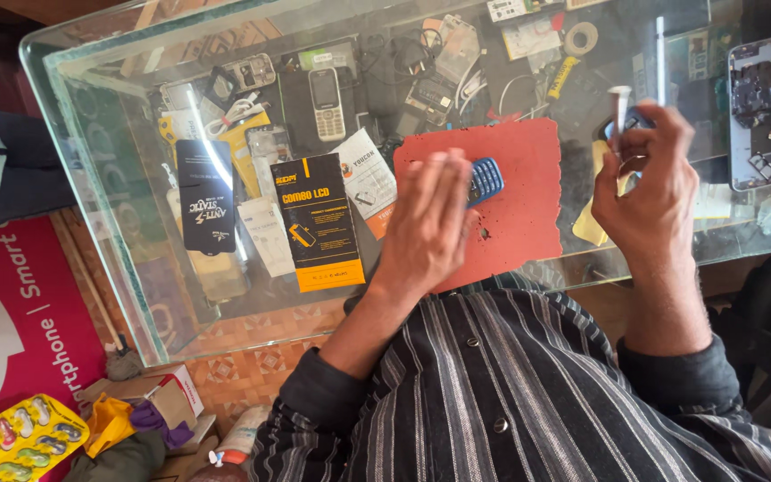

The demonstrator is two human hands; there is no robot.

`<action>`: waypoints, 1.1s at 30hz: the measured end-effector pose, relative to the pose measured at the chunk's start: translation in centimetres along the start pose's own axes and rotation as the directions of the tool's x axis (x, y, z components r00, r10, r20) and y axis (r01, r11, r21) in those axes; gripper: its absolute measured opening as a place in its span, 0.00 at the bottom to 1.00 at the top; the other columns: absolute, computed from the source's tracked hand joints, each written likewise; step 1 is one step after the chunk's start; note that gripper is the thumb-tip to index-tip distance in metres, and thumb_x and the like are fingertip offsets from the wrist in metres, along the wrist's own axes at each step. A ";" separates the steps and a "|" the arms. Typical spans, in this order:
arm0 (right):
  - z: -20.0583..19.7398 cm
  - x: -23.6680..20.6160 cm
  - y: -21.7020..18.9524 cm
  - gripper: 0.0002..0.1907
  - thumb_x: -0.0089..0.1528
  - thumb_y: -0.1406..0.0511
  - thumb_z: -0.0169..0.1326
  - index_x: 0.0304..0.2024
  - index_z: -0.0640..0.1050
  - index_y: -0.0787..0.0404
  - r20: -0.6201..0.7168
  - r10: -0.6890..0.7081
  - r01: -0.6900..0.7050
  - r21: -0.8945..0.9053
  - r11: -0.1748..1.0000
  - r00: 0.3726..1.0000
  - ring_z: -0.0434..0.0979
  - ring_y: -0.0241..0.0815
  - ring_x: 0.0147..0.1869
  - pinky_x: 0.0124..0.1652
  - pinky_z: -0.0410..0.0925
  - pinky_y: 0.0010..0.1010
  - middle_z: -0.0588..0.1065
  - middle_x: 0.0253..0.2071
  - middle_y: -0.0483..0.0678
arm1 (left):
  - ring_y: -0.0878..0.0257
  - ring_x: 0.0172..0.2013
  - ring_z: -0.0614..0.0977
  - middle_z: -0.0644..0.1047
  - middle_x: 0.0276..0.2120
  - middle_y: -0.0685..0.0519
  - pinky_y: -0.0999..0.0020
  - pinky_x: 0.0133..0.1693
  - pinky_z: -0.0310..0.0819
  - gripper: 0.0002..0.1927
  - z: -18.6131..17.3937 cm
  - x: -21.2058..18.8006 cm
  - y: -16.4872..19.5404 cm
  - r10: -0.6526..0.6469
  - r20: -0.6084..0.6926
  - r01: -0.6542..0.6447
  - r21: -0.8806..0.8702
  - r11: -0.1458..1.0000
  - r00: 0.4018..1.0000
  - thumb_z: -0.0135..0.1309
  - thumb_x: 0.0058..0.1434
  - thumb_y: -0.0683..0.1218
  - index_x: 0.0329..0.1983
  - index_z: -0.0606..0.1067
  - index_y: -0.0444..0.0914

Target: The person pries open the back cover of a blue feature phone on a glass counter using a metal spudger, removes the battery and separates the board from the housing. They carry the board to a repair bench and use tweezers to work on the board held against a fixture under a microscope lamp.

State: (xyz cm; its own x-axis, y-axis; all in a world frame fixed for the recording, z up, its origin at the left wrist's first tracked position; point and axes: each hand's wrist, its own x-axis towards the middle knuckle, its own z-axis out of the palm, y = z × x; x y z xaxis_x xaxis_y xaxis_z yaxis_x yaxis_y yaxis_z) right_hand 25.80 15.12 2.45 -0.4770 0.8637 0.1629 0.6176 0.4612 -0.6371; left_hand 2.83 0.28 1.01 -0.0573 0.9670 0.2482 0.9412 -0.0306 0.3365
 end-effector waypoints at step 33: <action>3.6 2.1 -4.0 0.06 0.60 0.73 0.60 0.39 0.78 0.62 0.280 -0.380 0.406 -0.036 0.913 0.882 0.79 0.51 0.46 0.44 0.72 0.40 0.75 0.40 0.49 | 0.54 0.38 0.77 0.75 0.32 0.51 0.58 0.41 0.74 0.05 -1.4 -0.1 -3.2 -0.214 -0.105 0.179 -0.272 0.945 0.971 0.64 0.58 0.38 0.35 0.79 0.35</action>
State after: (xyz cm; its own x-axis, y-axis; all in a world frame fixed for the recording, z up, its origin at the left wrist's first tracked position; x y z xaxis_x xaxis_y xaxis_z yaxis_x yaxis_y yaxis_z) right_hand 20.07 14.37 2.64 -0.8302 0.5292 0.1752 0.3934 0.7789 -0.4884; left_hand -0.63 -0.05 1.15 -0.2920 0.9192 0.2643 0.7889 0.0752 0.6100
